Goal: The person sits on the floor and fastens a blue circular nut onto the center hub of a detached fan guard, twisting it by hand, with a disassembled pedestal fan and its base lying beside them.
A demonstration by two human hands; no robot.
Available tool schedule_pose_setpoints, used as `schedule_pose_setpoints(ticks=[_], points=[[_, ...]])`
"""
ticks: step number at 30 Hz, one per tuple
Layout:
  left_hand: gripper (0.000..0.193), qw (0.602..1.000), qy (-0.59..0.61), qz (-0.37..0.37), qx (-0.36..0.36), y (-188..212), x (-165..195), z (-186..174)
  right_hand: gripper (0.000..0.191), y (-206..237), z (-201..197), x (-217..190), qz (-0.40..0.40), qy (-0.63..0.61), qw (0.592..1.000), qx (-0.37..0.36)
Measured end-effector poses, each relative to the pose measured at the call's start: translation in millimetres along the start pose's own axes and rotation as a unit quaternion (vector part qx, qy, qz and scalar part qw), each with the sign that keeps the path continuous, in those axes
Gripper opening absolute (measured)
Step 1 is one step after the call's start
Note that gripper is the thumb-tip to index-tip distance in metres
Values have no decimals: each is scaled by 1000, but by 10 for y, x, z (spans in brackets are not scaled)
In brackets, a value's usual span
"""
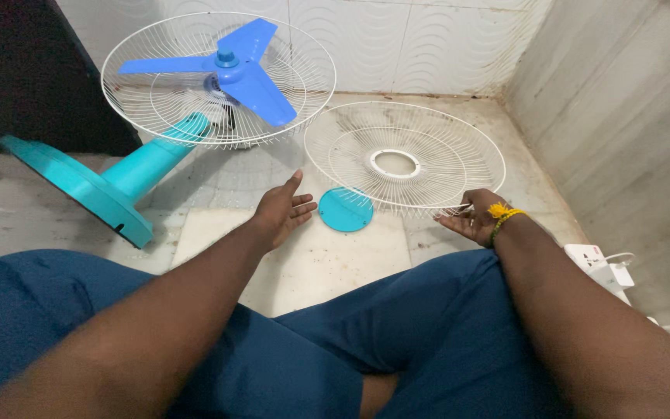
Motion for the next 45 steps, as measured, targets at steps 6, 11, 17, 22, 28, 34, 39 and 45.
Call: schedule_pose_setpoints(ticks=[6, 11, 17, 22, 28, 34, 39, 45], points=[[81, 997, -71, 36, 7, -109, -106, -88, 42, 82, 184, 84, 23, 25, 997, -73], [61, 994, -63, 68, 63, -80, 82, -227, 42, 170, 244, 89, 8, 94, 992, -82], [44, 992, -64, 14, 109, 154, 223, -245, 43, 173, 294, 137, 6, 173, 982, -70], [45, 971, -130, -35, 197, 257, 185, -385, 46, 124, 200, 98, -2, 109, 993, -36], [58, 970, -99, -52, 218, 235, 186, -555, 64, 226, 146, -5, -64, 112, 991, 35], [66, 980, -70, -33, 183, 151, 255, -610, 91, 369, 500, -157, -28, 37, 999, 2], [75, 986, -93, -19, 139, 184, 442, -702, 109, 261, 684, -327, -69, -71, 991, -93], [78, 975, -153, -40, 154, 344, 518, -882, 78, 86, 443, -111, -43, -147, 982, -107]])
Point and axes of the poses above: each hand's wrist, its own y-axis away from the middle knuckle, its own z-axis out of the palm, x = y × z, the point moved 8 cm from there along -y, towards the middle knuckle, and after that the axes turned 4 degrees about z, right-handed, at the moved point
